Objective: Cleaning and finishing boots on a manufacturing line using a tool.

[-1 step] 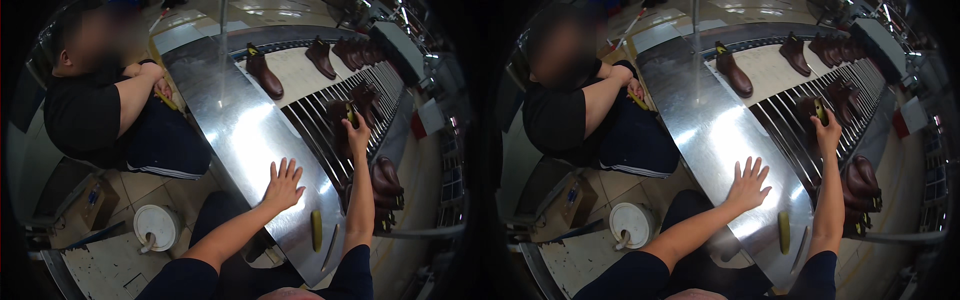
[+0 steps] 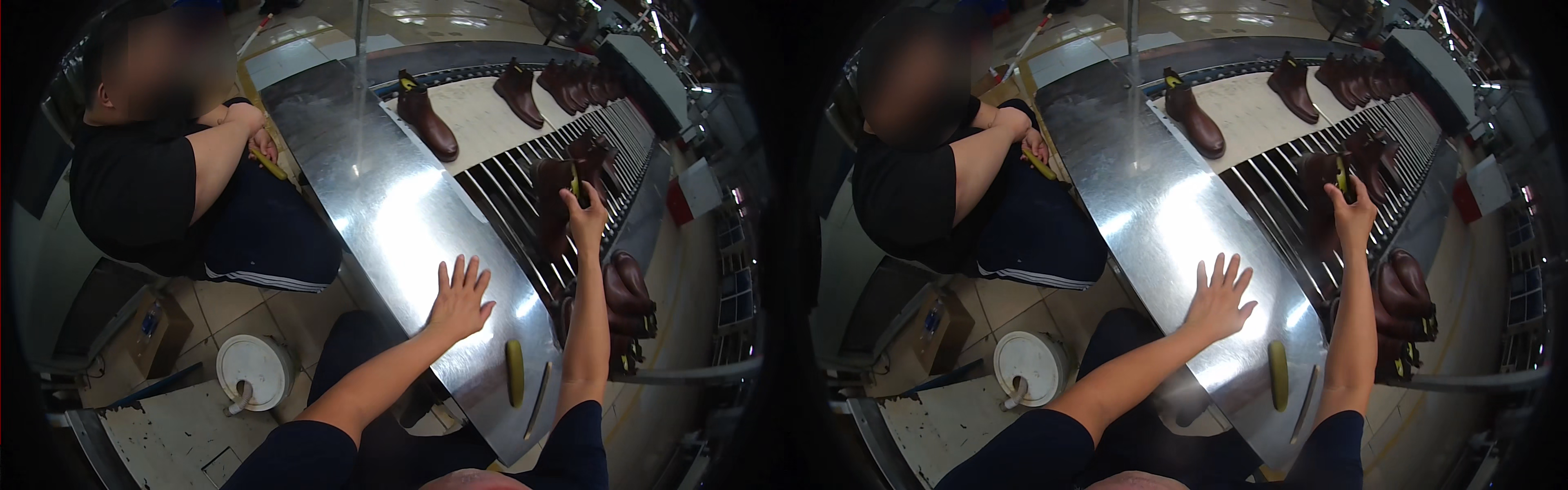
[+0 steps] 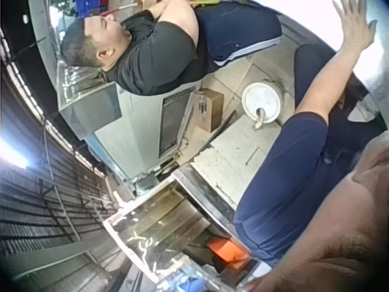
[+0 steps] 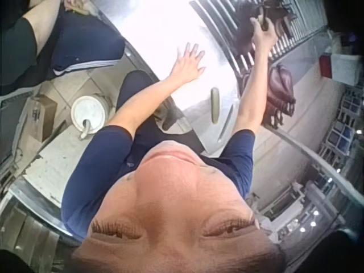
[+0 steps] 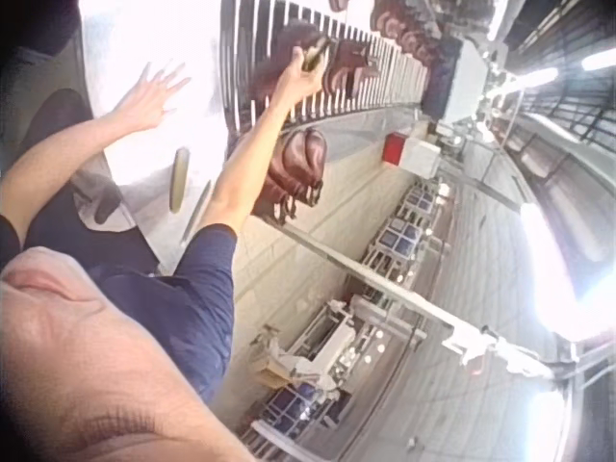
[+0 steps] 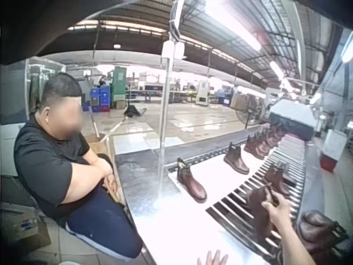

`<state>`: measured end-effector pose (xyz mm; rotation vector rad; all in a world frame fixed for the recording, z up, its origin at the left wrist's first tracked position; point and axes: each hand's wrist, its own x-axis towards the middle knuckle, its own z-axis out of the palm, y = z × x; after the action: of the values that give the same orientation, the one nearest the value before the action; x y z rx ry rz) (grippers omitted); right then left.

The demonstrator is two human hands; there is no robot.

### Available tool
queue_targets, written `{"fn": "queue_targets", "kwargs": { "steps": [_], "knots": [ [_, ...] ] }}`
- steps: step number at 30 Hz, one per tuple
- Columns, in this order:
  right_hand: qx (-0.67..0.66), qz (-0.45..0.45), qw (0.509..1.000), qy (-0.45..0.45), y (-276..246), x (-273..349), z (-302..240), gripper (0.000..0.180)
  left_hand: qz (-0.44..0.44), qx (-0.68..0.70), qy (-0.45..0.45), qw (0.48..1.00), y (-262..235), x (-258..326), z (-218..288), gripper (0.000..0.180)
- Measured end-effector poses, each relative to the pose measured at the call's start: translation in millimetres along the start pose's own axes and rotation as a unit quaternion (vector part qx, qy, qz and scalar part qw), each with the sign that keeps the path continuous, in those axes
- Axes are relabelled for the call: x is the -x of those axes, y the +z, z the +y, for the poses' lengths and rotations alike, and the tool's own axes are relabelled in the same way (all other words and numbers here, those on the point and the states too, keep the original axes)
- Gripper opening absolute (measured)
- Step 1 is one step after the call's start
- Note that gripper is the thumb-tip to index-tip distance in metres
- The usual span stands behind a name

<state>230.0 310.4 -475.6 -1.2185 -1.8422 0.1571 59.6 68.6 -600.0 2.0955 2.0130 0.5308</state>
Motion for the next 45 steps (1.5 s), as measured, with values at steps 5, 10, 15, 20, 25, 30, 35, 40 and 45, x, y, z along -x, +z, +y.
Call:
{"fn": "queue_targets", "kwargs": {
  "steps": [5, 10, 15, 20, 25, 30, 35, 40, 45],
  "knots": [
    [-0.167, 0.063, 0.968, 0.177, -48.1, 33.9, -60.1, 0.061, 0.186, 0.182, -0.031, 0.965, 8.1, -5.2, -2.0, 0.081],
    [-0.092, 0.067, 0.982, 0.152, -48.5, 101.4, -124.6, 0.052, 0.337, 0.398, -0.015, 0.853, 6.5, 16.0, -27.7, 0.076],
    [-0.020, -0.049, 0.986, 0.159, -40.9, 188.9, -163.1, 0.051, 0.199, 0.417, 0.117, 0.879, -6.4, 50.6, -18.6, 0.077],
    [-0.163, -0.064, 0.979, 0.108, -38.0, 245.7, -194.5, 0.046, 0.126, 0.518, -0.004, 0.846, -2.8, 56.3, -27.4, 0.099],
    [0.011, 0.011, 0.995, 0.094, -85.3, 327.7, -112.2, 0.038, 0.159, 0.478, 0.062, 0.861, -5.3, 48.6, -19.4, 0.108],
    [0.182, -0.021, 0.981, 0.069, -98.4, 371.0, -90.4, 0.038, 0.180, 0.403, 0.027, 0.897, -13.8, 46.5, -8.1, 0.100],
    [0.185, -0.001, 0.981, 0.058, -99.5, 371.1, -89.1, 0.031, 0.227, 0.348, -0.057, 0.908, -32.2, 36.7, 27.6, 0.087],
    [0.149, 0.048, 0.982, 0.107, -111.7, 387.5, -81.3, 0.050, -0.011, 0.554, -0.039, 0.831, -61.8, 68.9, -22.3, 0.053],
    [0.106, 0.108, 0.973, 0.176, -110.8, 382.1, -88.4, 0.049, -0.085, 0.410, 0.080, 0.905, -85.0, 153.5, -61.6, 0.059]
  ]
}}
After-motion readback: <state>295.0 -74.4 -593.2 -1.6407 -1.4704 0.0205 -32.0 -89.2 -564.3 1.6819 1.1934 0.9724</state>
